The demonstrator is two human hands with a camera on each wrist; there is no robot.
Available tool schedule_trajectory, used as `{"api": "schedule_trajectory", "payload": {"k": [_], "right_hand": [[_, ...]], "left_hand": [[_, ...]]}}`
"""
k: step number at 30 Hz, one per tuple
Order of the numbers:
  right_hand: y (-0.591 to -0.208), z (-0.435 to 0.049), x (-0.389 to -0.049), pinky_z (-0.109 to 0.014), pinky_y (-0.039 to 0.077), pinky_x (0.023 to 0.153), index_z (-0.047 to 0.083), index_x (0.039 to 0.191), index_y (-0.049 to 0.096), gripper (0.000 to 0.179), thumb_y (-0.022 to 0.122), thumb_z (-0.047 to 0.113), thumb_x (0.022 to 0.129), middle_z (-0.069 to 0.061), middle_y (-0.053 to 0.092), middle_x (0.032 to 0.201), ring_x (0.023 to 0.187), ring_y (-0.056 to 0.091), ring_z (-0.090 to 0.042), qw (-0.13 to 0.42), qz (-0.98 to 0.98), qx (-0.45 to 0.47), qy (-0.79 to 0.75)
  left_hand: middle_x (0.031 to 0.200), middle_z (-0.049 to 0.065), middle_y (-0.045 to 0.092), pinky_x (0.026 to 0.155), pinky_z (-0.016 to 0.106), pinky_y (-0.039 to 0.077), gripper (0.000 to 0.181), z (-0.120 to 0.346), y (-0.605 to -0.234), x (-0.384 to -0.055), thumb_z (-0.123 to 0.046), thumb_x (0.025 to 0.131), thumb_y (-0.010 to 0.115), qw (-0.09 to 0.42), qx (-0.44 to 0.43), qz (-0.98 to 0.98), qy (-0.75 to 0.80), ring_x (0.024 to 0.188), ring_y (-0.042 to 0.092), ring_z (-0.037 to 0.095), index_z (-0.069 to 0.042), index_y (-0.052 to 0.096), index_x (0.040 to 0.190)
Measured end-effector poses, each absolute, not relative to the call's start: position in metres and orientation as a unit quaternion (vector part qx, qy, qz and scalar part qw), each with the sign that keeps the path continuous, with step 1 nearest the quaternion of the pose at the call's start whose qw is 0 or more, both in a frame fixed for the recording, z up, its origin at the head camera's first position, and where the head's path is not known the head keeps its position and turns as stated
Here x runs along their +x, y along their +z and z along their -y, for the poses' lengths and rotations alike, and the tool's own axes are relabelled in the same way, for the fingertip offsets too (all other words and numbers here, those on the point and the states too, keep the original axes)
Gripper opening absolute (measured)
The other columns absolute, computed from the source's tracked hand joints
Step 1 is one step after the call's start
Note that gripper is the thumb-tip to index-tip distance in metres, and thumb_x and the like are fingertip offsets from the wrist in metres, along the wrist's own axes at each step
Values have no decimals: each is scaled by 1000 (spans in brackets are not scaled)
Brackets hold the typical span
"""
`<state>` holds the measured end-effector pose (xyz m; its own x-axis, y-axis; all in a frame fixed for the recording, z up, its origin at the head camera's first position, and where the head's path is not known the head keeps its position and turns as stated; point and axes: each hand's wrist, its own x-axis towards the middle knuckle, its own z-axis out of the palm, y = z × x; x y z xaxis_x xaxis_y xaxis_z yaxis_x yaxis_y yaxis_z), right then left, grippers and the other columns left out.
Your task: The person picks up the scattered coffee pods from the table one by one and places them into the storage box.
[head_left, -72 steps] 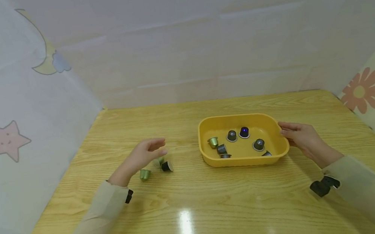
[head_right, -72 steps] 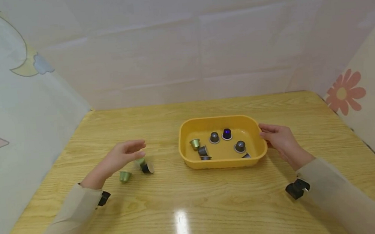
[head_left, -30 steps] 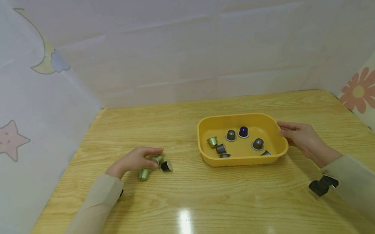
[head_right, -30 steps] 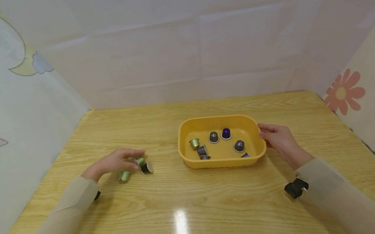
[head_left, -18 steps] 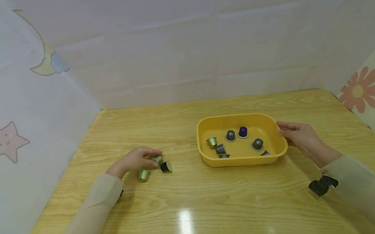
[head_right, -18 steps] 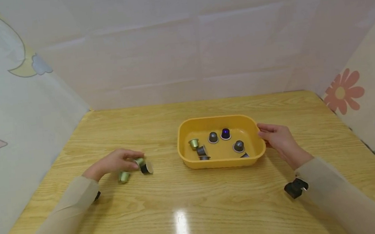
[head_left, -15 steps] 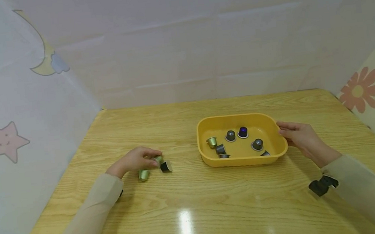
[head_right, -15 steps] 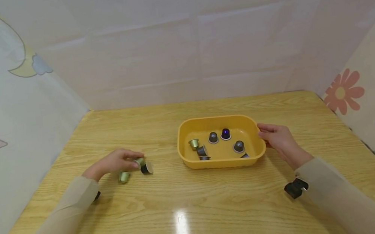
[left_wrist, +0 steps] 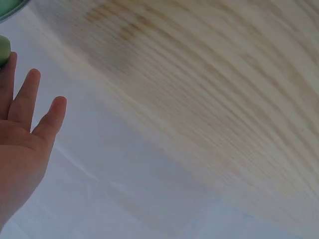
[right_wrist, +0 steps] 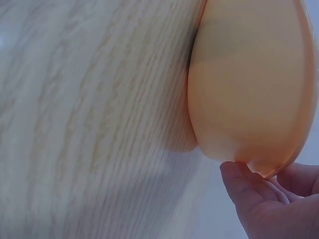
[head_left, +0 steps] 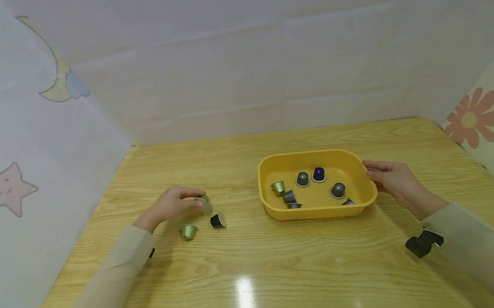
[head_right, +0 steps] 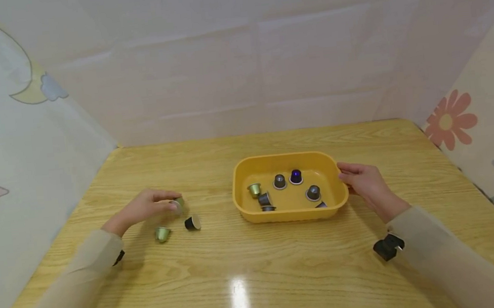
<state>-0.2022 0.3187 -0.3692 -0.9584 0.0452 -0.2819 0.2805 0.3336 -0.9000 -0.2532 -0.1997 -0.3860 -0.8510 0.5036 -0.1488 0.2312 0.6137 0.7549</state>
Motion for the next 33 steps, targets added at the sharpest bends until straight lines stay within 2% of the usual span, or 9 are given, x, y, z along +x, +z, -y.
{"api": "schedule_trajectory", "payload": {"k": [10, 20, 33], "right_hand": [[-370, -319, -202, -19, 54, 78, -2, 151, 23, 54, 44, 17, 105, -29, 26, 151, 83, 55, 14, 100, -812, 97, -567], [-370, -319, -201, -20, 54, 79, -2, 151, 24, 55, 45, 18, 105, -28, 28, 150, 85, 56, 12, 99, -811, 90, -570], [-370, -319, -201, -21, 54, 79, -2, 151, 25, 55, 45, 18, 105, -28, 29, 149, 85, 57, 12, 94, -814, 90, -566]], "left_hand": [[139, 19, 51, 106, 57, 34, 56, 182, -368, -248, -33, 95, 64, 158, 200, -876, 411, 134, 39, 39, 1, 53, 138], [141, 16, 51, 107, 53, 36, 49, 158, -349, -240, -27, 95, 65, 152, 172, -871, 435, 133, 42, 34, -4, 55, 138], [137, 13, 56, 106, 50, 38, 46, 123, -333, -233, -26, 95, 66, 161, 191, -869, 428, 131, 45, 31, -6, 58, 135]]}}
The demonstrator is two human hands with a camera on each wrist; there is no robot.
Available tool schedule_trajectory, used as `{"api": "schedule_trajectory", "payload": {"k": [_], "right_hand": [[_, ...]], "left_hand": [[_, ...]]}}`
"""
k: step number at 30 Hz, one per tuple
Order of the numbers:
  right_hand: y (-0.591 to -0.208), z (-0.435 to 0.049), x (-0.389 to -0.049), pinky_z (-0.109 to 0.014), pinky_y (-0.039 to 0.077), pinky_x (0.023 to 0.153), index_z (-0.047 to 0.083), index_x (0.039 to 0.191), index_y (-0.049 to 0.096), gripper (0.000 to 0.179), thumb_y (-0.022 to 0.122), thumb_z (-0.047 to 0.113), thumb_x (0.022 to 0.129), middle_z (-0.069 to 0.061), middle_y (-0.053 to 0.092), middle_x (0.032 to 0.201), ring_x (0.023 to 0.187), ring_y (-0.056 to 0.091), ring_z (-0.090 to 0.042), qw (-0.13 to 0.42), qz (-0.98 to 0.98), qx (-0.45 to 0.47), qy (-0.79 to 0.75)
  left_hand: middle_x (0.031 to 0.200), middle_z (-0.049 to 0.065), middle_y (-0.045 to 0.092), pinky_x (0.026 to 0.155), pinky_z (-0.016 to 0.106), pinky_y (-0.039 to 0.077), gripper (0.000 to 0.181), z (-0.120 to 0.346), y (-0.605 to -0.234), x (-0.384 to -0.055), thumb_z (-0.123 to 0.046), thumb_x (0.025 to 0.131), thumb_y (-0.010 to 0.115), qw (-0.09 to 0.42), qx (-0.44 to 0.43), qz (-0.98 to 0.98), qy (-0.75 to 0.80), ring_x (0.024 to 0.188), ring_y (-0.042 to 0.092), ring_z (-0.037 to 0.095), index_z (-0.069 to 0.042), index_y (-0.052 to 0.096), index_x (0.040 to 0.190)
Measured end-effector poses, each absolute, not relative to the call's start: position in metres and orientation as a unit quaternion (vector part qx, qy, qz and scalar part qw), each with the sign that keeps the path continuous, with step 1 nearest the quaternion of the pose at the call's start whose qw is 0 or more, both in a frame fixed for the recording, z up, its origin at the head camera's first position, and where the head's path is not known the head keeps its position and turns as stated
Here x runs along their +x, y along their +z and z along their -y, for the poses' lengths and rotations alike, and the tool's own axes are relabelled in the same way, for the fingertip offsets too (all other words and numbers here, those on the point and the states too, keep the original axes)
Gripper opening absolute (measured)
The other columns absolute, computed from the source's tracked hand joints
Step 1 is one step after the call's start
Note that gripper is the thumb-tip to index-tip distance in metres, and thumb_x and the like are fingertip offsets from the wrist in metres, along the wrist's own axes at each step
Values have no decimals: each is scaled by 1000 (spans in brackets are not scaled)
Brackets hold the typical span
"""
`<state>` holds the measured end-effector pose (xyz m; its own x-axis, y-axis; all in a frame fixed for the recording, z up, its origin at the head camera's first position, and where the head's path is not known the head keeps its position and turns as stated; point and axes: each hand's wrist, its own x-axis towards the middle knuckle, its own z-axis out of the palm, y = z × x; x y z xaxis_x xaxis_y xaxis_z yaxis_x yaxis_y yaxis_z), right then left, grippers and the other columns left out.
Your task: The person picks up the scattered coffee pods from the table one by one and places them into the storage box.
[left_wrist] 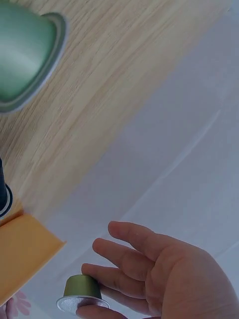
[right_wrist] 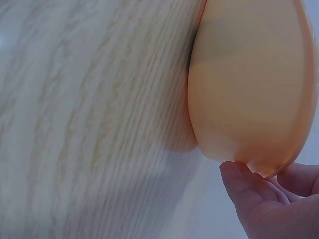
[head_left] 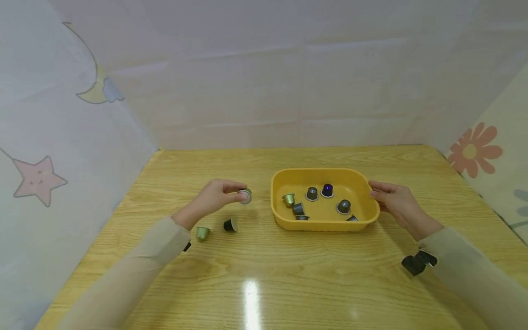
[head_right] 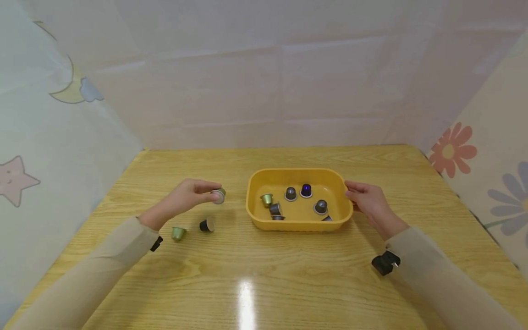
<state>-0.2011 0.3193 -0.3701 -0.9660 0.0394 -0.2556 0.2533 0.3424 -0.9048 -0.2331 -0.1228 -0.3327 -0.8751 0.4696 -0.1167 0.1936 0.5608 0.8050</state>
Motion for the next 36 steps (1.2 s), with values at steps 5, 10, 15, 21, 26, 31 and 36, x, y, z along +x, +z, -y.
{"api": "schedule_trajectory", "payload": {"k": [5, 10, 15, 21, 26, 31, 36], "right_hand": [[-370, -319, -201, -20, 54, 79, -2, 151, 24, 55, 45, 19, 105, -29, 28, 150, 85, 56, 12, 96, -815, 90, -565], [-370, -318, -201, -21, 54, 80, -2, 151, 24, 55, 45, 19, 105, -28, 29, 150, 85, 56, 12, 96, -813, 89, -567], [-368, -318, -202, -21, 54, 80, -2, 151, 26, 54, 46, 19, 105, -28, 29, 149, 84, 57, 13, 94, -813, 89, -568], [-368, -319, -202, -20, 54, 79, -2, 151, 25, 55, 46, 19, 105, -28, 28, 149, 83, 56, 14, 95, -813, 93, -567], [-369, -319, -201, -22, 54, 80, -3, 151, 26, 54, 46, 17, 104, -27, 30, 148, 85, 57, 12, 95, -812, 86, -570], [-370, -320, -201, -21, 54, 81, -4, 150, 25, 55, 46, 17, 104, -28, 29, 148, 86, 57, 12, 95, -810, 81, -573], [-370, -319, -201, -21, 54, 81, -3, 151, 25, 55, 46, 18, 104, -29, 27, 149, 85, 56, 13, 97, -809, 84, -573]], "left_hand": [[133, 13, 59, 103, 48, 43, 46, 114, -330, -233, -25, 95, 65, 163, 198, -862, 436, 124, 53, 30, -4, 57, 136], [125, 14, 64, 99, 44, 47, 45, 105, -327, -231, -21, 96, 65, 168, 202, -856, 446, 114, 60, 27, -2, 56, 136], [125, 15, 63, 97, 41, 48, 45, 93, -325, -231, -19, 95, 65, 180, 207, -853, 444, 113, 61, 26, 0, 57, 135], [124, 13, 64, 94, 37, 50, 44, 78, -327, -234, -19, 95, 66, 191, 217, -852, 436, 110, 62, 23, 0, 58, 133], [124, 12, 64, 93, 36, 51, 45, 67, -327, -233, -19, 94, 67, 188, 209, -855, 436, 110, 62, 23, 0, 58, 133], [125, 12, 64, 92, 35, 51, 43, 53, -325, -230, -19, 94, 67, 174, 210, -857, 437, 113, 60, 23, -1, 59, 133], [123, 10, 65, 89, 31, 52, 42, 39, -324, -229, -18, 93, 67, 176, 215, -857, 434, 110, 62, 21, -2, 61, 131]]}}
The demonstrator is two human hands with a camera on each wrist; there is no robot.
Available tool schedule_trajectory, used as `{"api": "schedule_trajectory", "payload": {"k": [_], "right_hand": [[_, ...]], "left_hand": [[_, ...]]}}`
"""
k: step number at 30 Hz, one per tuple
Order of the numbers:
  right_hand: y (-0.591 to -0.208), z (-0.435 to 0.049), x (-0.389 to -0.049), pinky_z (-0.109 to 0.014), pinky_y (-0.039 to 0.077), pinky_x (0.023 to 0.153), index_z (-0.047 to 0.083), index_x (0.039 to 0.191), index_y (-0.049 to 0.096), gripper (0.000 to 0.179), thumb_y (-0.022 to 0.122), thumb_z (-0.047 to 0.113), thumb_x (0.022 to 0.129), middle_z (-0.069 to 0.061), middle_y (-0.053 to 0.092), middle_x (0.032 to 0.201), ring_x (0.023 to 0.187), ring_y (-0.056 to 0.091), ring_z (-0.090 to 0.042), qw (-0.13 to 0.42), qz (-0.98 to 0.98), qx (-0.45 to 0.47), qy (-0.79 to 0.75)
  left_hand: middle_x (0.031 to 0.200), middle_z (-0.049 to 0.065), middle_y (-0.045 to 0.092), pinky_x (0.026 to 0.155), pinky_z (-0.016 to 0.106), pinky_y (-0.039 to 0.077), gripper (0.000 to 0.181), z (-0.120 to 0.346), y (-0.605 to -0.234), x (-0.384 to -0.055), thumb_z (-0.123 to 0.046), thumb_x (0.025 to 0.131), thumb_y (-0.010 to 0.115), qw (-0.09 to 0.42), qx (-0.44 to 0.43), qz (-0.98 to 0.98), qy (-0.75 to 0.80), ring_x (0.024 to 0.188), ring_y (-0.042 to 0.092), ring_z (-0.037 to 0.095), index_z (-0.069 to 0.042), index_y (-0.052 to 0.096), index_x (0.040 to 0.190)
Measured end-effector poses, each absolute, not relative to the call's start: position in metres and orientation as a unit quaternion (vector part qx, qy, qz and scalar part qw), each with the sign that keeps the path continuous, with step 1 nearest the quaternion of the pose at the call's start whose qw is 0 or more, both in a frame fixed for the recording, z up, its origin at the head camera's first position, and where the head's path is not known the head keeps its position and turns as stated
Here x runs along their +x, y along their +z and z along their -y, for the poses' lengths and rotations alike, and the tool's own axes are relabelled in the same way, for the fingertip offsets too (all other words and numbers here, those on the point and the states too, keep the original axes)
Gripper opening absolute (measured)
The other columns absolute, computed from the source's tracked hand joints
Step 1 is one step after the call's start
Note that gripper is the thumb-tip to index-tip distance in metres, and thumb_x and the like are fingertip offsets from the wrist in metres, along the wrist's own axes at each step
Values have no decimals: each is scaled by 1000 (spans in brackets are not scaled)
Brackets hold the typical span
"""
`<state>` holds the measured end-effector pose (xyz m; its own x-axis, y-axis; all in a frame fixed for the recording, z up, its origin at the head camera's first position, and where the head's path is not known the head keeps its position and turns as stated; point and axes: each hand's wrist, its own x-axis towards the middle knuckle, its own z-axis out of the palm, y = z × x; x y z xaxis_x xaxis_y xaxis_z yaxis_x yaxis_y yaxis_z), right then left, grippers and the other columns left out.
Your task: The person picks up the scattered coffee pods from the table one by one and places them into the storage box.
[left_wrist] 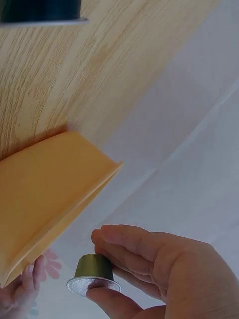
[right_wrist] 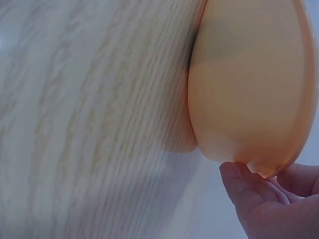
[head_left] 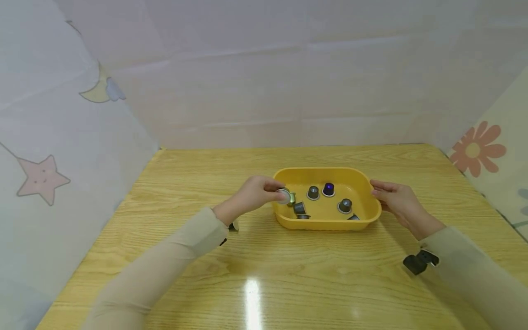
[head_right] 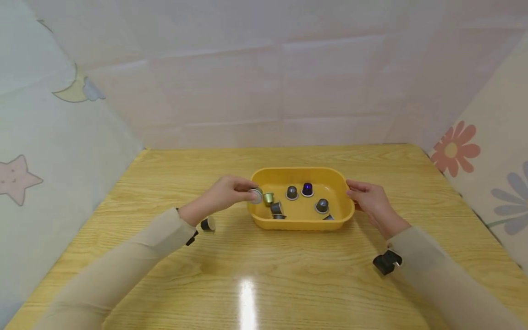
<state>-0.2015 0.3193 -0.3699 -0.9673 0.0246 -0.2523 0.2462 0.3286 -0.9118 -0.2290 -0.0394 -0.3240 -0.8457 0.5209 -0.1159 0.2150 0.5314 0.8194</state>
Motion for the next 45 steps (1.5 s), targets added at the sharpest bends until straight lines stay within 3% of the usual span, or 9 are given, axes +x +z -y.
{"api": "schedule_trajectory", "payload": {"k": [20, 29, 45], "right_hand": [[-369, -316, -200, -19, 54, 78, -2, 151, 26, 54, 46, 18, 104, -29, 28, 149, 84, 57, 12, 94, -811, 86, -571], [-368, -317, -200, -20, 54, 79, -2, 151, 25, 54, 45, 18, 105, -29, 27, 149, 84, 57, 12, 97, -811, 87, -570], [-366, -315, -198, -19, 53, 81, 0, 152, 23, 54, 44, 18, 105, -29, 26, 151, 84, 55, 14, 104, -807, 94, -573]], "left_hand": [[125, 10, 64, 96, 33, 49, 38, 4, -333, -226, -16, 94, 67, 167, 228, -858, 429, 121, 55, 25, -1, 62, 129], [120, 12, 66, 87, 27, 52, 37, -11, -337, -228, -12, 93, 68, 174, 232, -852, 436, 113, 60, 24, 4, 63, 126], [122, 7, 66, 93, 28, 49, 37, -38, -345, -227, -16, 93, 69, 182, 219, -872, 398, 115, 58, 19, -2, 64, 127]]}}
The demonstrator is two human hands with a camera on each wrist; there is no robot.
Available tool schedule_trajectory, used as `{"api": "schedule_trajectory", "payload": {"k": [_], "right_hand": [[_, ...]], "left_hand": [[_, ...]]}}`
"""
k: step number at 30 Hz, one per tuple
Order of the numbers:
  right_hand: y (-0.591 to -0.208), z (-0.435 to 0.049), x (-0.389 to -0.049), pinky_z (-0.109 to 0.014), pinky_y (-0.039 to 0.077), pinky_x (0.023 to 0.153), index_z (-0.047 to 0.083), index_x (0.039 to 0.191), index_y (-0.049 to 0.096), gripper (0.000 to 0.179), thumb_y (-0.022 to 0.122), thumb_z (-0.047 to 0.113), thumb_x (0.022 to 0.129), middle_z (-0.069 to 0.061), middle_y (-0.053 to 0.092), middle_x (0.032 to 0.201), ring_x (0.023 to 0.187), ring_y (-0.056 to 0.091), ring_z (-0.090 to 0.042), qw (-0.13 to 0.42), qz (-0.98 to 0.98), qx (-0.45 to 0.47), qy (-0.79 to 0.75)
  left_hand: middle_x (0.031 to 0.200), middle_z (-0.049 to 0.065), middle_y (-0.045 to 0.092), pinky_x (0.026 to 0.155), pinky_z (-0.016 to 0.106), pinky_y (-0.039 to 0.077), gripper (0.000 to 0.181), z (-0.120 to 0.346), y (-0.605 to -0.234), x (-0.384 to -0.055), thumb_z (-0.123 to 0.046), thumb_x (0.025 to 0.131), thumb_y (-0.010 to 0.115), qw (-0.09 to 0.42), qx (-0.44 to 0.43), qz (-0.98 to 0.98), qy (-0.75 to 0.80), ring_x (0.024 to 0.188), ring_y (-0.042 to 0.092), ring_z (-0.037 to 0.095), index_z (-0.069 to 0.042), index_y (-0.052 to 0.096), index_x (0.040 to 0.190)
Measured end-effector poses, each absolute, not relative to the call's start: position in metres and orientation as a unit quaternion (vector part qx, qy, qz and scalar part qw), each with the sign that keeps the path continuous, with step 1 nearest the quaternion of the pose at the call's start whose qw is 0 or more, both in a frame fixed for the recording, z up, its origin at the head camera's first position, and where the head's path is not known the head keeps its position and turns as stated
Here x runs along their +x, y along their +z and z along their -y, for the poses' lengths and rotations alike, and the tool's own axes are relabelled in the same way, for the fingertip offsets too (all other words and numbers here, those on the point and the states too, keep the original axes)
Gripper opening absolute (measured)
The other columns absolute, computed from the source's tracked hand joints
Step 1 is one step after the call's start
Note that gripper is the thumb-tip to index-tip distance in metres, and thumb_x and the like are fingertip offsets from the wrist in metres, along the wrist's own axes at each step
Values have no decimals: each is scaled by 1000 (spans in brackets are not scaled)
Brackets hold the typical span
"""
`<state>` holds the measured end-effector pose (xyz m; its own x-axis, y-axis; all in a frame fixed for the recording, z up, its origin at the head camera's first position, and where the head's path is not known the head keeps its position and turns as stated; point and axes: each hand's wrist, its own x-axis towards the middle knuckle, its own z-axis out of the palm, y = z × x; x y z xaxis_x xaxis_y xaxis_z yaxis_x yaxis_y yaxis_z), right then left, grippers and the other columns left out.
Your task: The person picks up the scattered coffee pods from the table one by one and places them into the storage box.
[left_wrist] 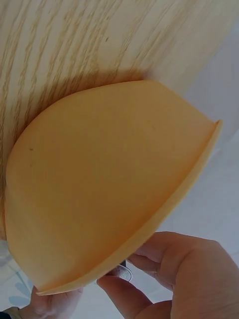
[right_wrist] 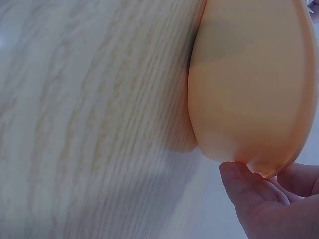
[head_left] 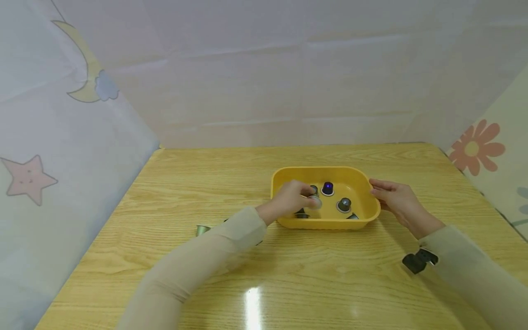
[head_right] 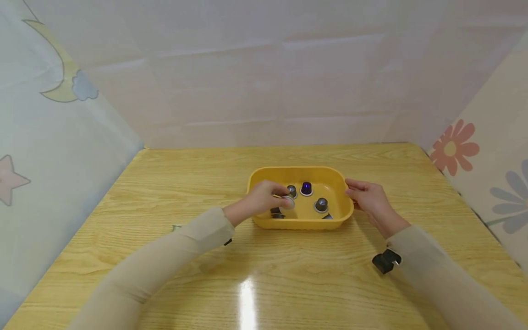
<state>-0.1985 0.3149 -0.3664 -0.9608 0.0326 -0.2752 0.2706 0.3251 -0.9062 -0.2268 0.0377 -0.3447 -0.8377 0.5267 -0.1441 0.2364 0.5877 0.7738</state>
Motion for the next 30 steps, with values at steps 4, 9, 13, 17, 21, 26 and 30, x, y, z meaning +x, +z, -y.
{"api": "schedule_trajectory", "payload": {"k": [4, 9, 13, 17, 21, 26, 30], "right_hand": [[-366, -314, -198, -19, 53, 81, -1, 152, 23, 54, 43, 18, 105, -29, 27, 151, 84, 55, 14, 101, -809, 91, -572], [-366, -313, -198, -19, 53, 81, -1, 151, 24, 54, 43, 18, 105, -30, 28, 150, 83, 55, 14, 100, -811, 88, -570], [-366, -313, -199, -20, 53, 82, -1, 151, 24, 54, 44, 18, 105, -30, 28, 150, 83, 56, 14, 102, -811, 86, -569], [-366, -313, -200, -20, 53, 82, -1, 151, 23, 54, 43, 18, 105, -29, 27, 150, 83, 55, 14, 105, -811, 85, -569], [-367, -313, -201, -19, 53, 80, -1, 151, 23, 54, 43, 17, 105, -29, 27, 150, 82, 54, 15, 105, -812, 88, -567], [-368, -315, -201, -18, 53, 80, -2, 151, 23, 54, 43, 18, 105, -30, 27, 150, 82, 55, 14, 106, -811, 86, -569], [-369, -317, -201, -19, 54, 79, -2, 151, 23, 54, 44, 18, 105, -30, 26, 150, 82, 55, 14, 103, -812, 87, -567]], "left_hand": [[121, 6, 66, 91, 27, 49, 35, -40, -345, -225, -16, 93, 69, 186, 219, -871, 398, 112, 59, 17, -2, 65, 125], [122, 8, 65, 90, 28, 50, 34, -41, -349, -226, -18, 91, 71, 194, 220, -866, 406, 112, 58, 19, -2, 67, 121], [125, 10, 63, 94, 30, 49, 38, -39, -350, -227, -16, 93, 69, 194, 214, -865, 411, 117, 57, 23, 0, 63, 127], [124, 12, 63, 96, 33, 48, 39, -30, -351, -228, -13, 94, 66, 187, 223, -863, 413, 116, 57, 24, 2, 60, 130], [122, 13, 64, 97, 34, 48, 36, -17, -350, -228, -12, 95, 65, 175, 236, -862, 414, 115, 58, 25, 4, 60, 128], [122, 12, 64, 96, 34, 49, 37, 5, -345, -227, -13, 95, 65, 157, 229, -863, 421, 116, 58, 26, 2, 60, 128], [123, 11, 64, 96, 35, 49, 37, 21, -340, -226, -15, 95, 66, 147, 217, -870, 418, 116, 58, 26, 0, 61, 128]]}}
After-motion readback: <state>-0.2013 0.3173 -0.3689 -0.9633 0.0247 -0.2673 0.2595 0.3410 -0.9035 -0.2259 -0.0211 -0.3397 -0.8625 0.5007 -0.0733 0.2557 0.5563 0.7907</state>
